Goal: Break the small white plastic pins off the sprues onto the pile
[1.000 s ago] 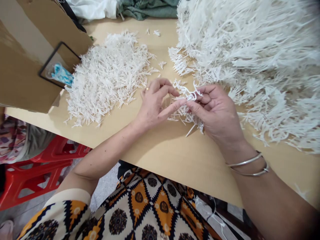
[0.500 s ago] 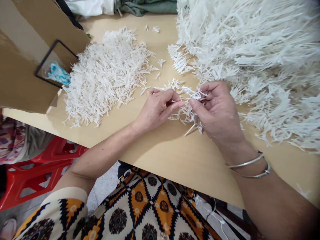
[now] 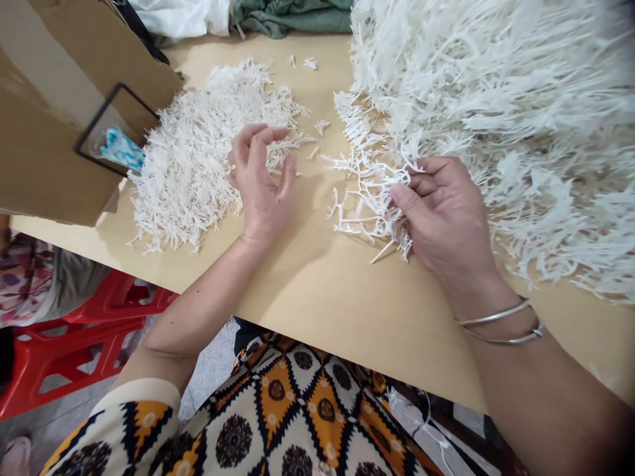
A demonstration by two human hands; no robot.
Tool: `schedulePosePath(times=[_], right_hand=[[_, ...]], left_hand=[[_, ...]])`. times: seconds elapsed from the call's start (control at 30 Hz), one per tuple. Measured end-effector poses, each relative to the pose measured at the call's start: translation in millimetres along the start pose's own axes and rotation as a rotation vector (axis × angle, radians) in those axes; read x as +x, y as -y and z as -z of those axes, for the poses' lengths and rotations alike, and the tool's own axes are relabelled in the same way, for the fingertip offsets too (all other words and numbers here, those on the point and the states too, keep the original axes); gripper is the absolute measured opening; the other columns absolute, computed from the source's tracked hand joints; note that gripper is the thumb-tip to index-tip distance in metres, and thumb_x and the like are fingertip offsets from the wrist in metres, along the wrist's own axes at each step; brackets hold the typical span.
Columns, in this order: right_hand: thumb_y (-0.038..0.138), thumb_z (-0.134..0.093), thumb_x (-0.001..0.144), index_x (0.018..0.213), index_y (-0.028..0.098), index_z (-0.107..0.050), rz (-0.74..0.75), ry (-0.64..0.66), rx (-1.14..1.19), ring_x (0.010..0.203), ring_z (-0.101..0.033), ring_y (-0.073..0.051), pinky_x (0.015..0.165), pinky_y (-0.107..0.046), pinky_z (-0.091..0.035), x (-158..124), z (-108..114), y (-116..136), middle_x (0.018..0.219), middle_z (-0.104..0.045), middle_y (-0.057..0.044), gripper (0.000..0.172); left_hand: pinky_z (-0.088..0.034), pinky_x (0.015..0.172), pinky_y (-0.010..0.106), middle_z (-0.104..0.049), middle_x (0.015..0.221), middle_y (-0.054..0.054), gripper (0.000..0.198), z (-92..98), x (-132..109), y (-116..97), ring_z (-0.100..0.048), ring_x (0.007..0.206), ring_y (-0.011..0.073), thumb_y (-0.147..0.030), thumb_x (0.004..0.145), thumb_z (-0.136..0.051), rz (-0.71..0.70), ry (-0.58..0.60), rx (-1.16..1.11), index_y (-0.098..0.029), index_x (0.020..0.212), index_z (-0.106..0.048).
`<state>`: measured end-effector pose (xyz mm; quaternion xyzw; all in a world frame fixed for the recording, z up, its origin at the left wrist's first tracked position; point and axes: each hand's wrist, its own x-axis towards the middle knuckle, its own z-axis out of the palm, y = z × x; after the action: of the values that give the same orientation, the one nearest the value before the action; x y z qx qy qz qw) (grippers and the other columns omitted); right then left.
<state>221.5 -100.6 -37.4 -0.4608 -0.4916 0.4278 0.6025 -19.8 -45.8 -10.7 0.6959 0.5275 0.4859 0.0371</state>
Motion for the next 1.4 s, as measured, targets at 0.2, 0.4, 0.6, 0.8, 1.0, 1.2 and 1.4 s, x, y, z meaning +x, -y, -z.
schedulePosePath(times=[0.2, 0.4, 0.6, 0.8, 1.0, 1.2, 1.4], right_hand=[[0.021, -0.075, 0.083, 0.109, 0.029, -0.061, 0.007, 0.099, -0.024, 0.079, -0.068, -0.014, 0.071, -0.03, -0.058, -4, -10, 6, 0.088, -0.071, 0.004, 0.031], [0.024, -0.081, 0.08, 0.104, 0.03, -0.061, 0.004, 0.109, -0.055, 0.08, -0.072, -0.014, 0.073, -0.029, -0.063, -6, -13, 6, 0.091, -0.074, 0.004, 0.032], [0.027, -0.083, 0.08, 0.106, 0.031, -0.062, 0.003, 0.099, -0.045, 0.086, -0.073, -0.016, 0.076, -0.03, -0.064, -6, -12, 6, 0.095, -0.074, 0.003, 0.033], [0.032, -0.075, 0.09, 0.113, 0.035, -0.064, 0.003, 0.11, -0.037, 0.092, -0.074, -0.018, 0.08, -0.035, -0.064, -8, -9, 2, 0.1, -0.074, 0.001, 0.025], [0.028, -0.076, 0.09, 0.111, 0.031, -0.064, -0.051, 0.085, 0.078, 0.084, -0.074, -0.015, 0.08, -0.031, -0.063, -9, -11, 4, 0.092, -0.076, 0.003, 0.025], [0.019, -0.075, 0.089, 0.107, 0.028, -0.061, -0.125, 0.101, 0.169, 0.084, -0.072, -0.012, 0.075, -0.023, -0.059, -11, -15, 16, 0.09, -0.074, 0.003, 0.024], [0.018, -0.084, 0.077, 0.103, 0.028, -0.058, -0.064, 0.123, -0.025, 0.091, -0.07, -0.014, 0.085, -0.029, -0.062, -12, -19, 19, 0.105, -0.068, 0.0, 0.038]], left_hand=[[-0.034, 0.109, 0.051, -0.075, 0.115, 0.002, 0.031, -6.0, -20, -39, -0.066, 0.115, 0.0225, -0.06, 0.101, -0.057, -0.174, 0.368, -0.096, -0.032, 0.105, -0.069], [-0.035, 0.101, 0.044, -0.077, 0.096, -0.002, 0.035, -14.2, -22, -33, -0.068, 0.093, 0.0159, -0.056, 0.106, -0.048, -0.157, 0.512, -0.13, -0.027, 0.099, -0.067], [-0.037, 0.097, 0.042, -0.077, 0.096, -0.003, 0.027, -10.7, -20, -32, -0.068, 0.09, 0.0137, -0.049, 0.107, -0.051, -0.18, 0.498, -0.178, -0.028, 0.102, -0.068], [-0.033, 0.105, 0.043, -0.079, 0.101, -0.003, 0.028, -7.4, -20, -33, -0.069, 0.095, 0.0154, -0.05, 0.106, -0.052, -0.233, 0.534, -0.118, -0.03, 0.102, -0.071], [-0.036, 0.104, 0.038, -0.08, 0.105, 0.0, 0.042, -5.2, -19, -37, -0.071, 0.099, 0.014, -0.054, 0.109, -0.041, -0.274, 0.624, -0.211, -0.026, 0.108, -0.074], [-0.044, 0.086, 0.03, -0.079, 0.09, -0.001, 0.032, -18.9, -21, -30, -0.068, 0.075, 0.0078, -0.05, 0.101, -0.063, -0.226, 0.458, -0.362, -0.02, 0.097, -0.073], [-0.048, 0.068, 0.022, -0.07, 0.081, 0.0, 0.039, -27.5, -24, -33, -0.059, 0.069, 0.0072, -0.055, 0.09, -0.075, -0.098, 0.471, -0.609, -0.016, 0.091, -0.069]])
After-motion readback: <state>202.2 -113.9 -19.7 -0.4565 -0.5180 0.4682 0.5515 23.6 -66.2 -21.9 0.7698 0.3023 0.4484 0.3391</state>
